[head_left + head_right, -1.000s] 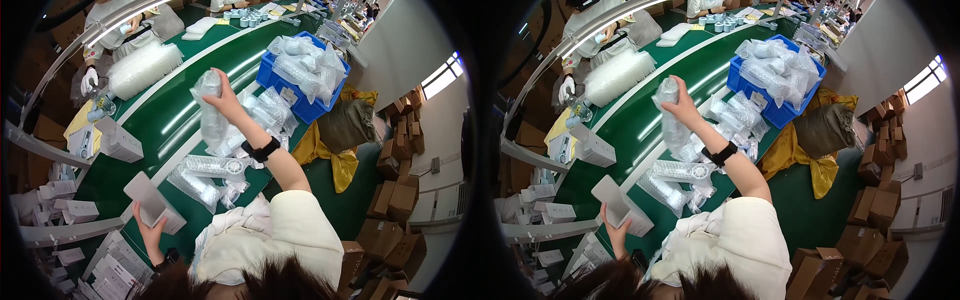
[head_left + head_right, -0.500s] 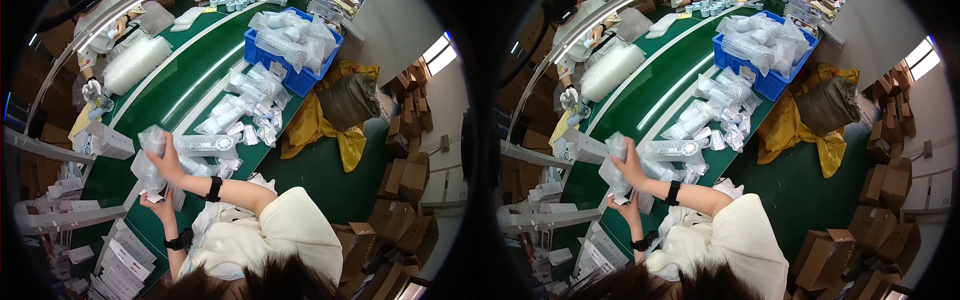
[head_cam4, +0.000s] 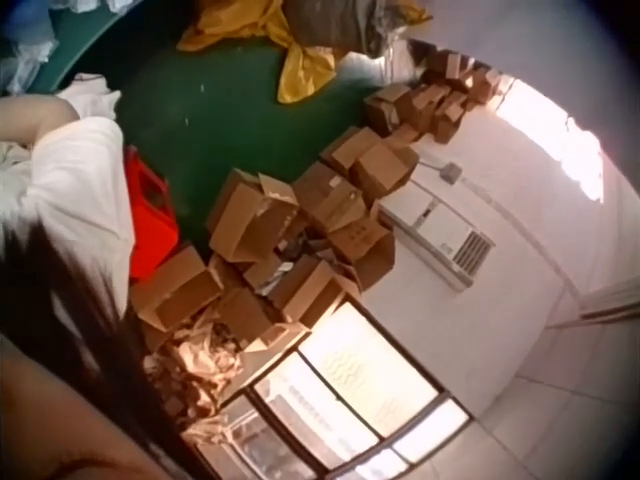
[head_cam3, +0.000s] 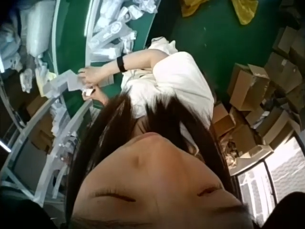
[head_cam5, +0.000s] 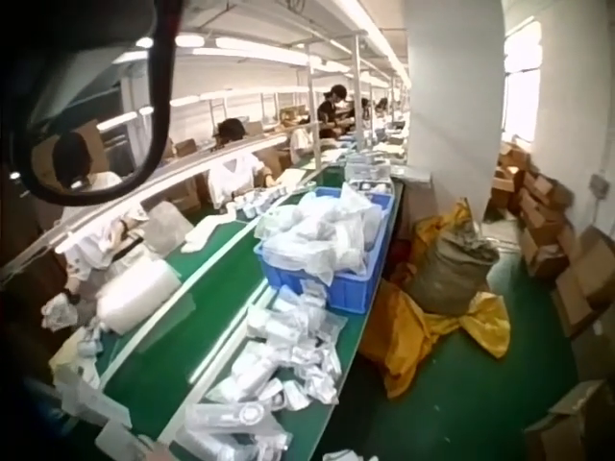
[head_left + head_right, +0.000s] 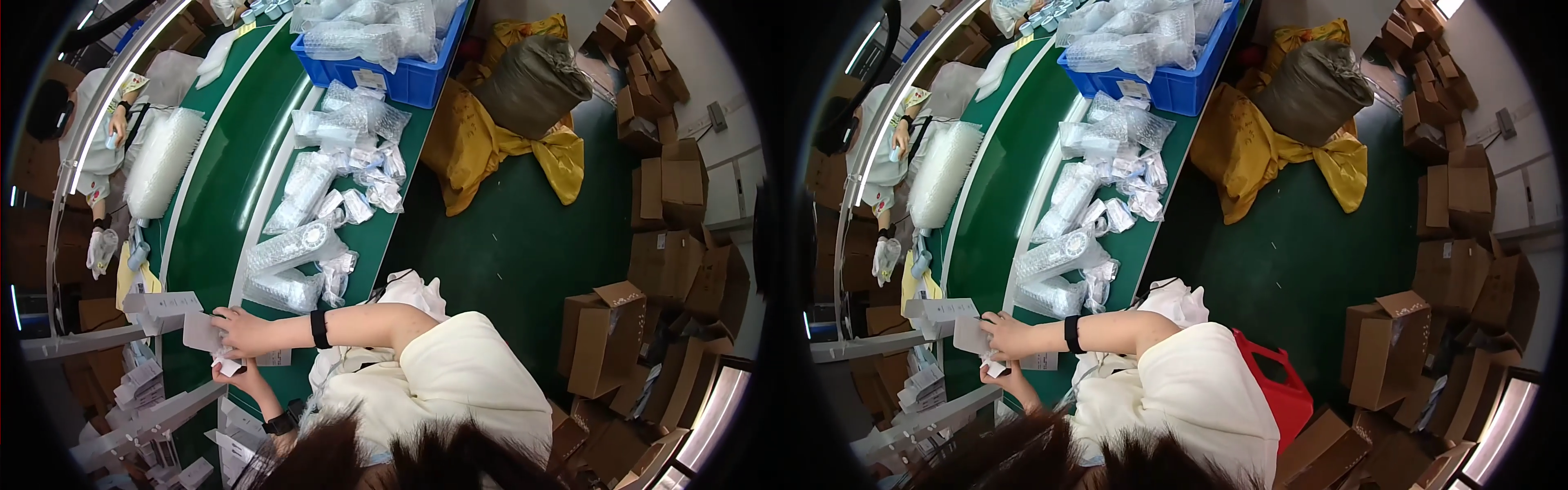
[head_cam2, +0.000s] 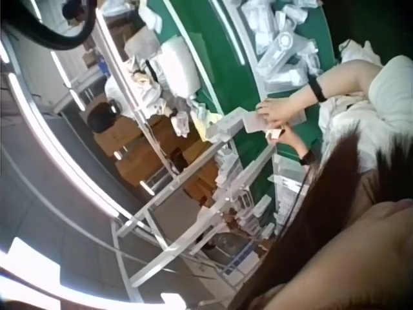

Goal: The person packages electronic devices by hand, placing a device, a charging cable, and a manual into a white box. They then set the box aside on the table and repeat the process with more boxes.

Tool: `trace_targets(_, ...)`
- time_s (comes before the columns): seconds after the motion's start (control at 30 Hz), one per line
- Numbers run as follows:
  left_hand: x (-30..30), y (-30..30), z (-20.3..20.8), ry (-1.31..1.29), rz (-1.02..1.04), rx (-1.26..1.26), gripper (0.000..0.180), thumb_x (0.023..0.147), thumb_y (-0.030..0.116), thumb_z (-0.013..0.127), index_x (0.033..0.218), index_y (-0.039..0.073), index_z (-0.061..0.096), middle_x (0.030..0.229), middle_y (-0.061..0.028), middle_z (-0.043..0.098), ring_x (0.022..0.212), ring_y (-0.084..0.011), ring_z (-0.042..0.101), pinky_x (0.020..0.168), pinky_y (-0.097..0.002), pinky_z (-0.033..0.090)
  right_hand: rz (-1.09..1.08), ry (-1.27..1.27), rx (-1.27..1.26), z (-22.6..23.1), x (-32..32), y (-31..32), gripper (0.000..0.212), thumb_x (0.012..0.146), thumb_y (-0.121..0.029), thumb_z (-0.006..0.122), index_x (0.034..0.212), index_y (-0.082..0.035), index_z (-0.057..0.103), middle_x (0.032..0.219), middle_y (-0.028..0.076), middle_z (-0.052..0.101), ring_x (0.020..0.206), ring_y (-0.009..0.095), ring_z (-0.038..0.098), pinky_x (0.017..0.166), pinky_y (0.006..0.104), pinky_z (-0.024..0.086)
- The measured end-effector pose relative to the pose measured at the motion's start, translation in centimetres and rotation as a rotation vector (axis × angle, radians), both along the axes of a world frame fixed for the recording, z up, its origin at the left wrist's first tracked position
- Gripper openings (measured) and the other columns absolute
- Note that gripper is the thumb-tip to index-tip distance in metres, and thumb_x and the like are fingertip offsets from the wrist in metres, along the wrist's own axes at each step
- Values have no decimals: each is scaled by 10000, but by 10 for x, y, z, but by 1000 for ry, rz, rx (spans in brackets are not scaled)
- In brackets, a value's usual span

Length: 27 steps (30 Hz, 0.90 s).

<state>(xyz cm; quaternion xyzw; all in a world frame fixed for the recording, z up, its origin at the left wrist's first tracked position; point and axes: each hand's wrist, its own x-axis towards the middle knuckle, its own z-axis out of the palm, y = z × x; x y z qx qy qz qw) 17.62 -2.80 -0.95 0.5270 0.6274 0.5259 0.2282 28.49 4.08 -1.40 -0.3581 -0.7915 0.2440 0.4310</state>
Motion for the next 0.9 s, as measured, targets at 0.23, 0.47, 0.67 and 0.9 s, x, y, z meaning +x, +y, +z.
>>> trace_targets(0.23,-20,-7,-5,-12,-77,41,676,641,41,753,1087,100,249,1144,-121,324,1044,-238,405,898,-350,370,164,-85,255,7,17,-3,254,702,-306,623,848,-102,665,1203,109,434,1200,325,278,929,506,290)
trace_targets(0.47,-53,-50,-21,165,-140,-93,733,567,57,788,1069,110,257,1103,-108,345,1022,-236,423,866,-350,371,577,-40,-108,25,78,-4,351,748,-193,604,1086,-107,563,1187,100,459,1118,295,411,905,429,360)
trace_targets(0.67,-54,-65,-26,53,35,-87,738,569,97,796,1072,114,256,1075,-100,355,990,-232,436,841,-332,378,201,-146,-227,-1,145,29,314,729,-102,598,1039,-65,560,1013,112,558,960,286,524,800,348,433)
trace_targets(0.9,-50,-69,-40,-15,56,-92,755,591,88,780,1105,131,229,1092,-83,344,1005,-216,432,852,-314,369,-654,-837,-490,-65,273,98,218,655,-133,625,785,41,619,783,243,600,781,358,594,677,394,470)
